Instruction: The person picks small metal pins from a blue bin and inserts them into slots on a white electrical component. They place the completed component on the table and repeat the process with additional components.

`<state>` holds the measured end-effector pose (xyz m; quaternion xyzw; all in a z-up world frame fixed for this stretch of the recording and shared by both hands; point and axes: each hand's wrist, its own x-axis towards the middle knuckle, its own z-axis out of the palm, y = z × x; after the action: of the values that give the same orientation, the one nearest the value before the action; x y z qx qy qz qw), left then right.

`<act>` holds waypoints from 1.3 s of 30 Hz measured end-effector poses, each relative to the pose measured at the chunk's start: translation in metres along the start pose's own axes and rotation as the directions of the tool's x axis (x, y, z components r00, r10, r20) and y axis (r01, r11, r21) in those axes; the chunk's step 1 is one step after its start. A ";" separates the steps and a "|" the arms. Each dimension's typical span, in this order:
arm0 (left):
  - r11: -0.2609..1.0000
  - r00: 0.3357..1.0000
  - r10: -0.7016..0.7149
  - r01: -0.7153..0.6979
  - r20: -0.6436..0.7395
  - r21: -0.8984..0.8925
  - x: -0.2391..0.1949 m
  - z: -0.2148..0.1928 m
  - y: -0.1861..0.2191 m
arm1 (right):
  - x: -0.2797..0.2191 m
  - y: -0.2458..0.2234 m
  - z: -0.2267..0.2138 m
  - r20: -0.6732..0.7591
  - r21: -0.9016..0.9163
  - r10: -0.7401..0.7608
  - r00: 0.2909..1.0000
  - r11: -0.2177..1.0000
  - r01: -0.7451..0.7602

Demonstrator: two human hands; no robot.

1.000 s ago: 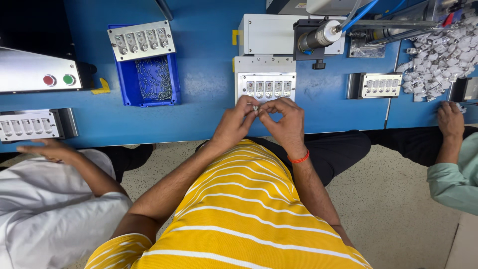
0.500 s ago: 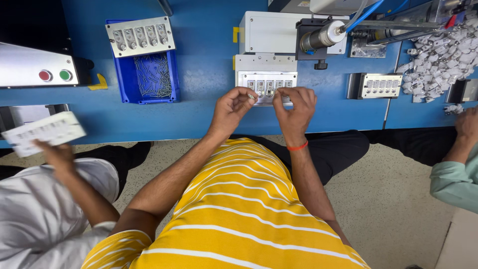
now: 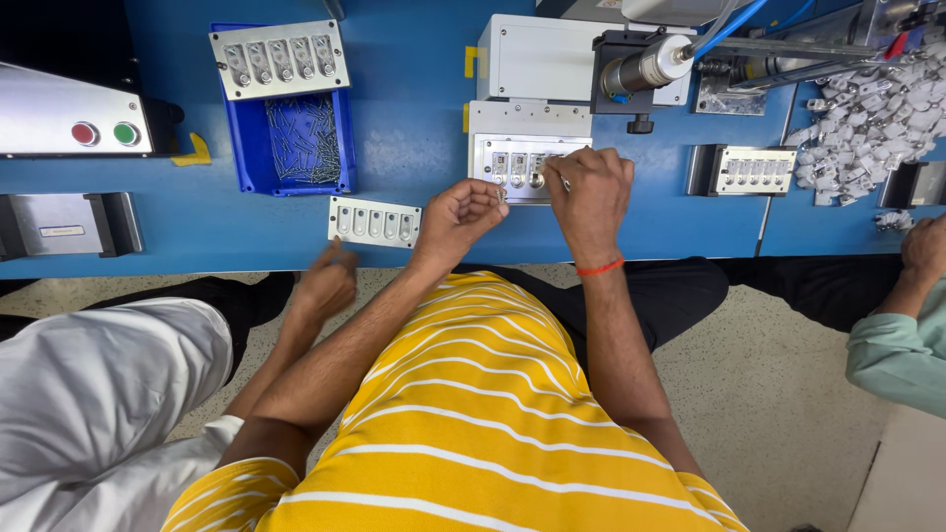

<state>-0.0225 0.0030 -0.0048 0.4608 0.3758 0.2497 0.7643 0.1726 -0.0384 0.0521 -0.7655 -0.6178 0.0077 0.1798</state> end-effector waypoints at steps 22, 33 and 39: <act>0.975 0.999 -0.011 0.003 -0.035 -0.222 0.012 -0.008 -0.003 | -0.021 -0.015 0.007 -0.140 0.327 0.123 0.983 0.942 -0.071; 0.997 0.995 -0.052 0.057 -0.087 0.052 0.000 -0.005 0.002 | -0.004 -0.015 0.028 -0.002 0.091 -0.014 1.000 0.996 0.014; 0.995 0.996 -0.029 0.037 -0.089 0.088 0.002 -0.007 0.008 | -0.002 -0.011 0.026 0.011 0.111 0.025 1.000 0.993 -0.026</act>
<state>-0.0269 0.0117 -0.0004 0.4768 0.4272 0.2400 0.7298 0.1556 -0.0318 0.0302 -0.7621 -0.6073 0.0480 0.2193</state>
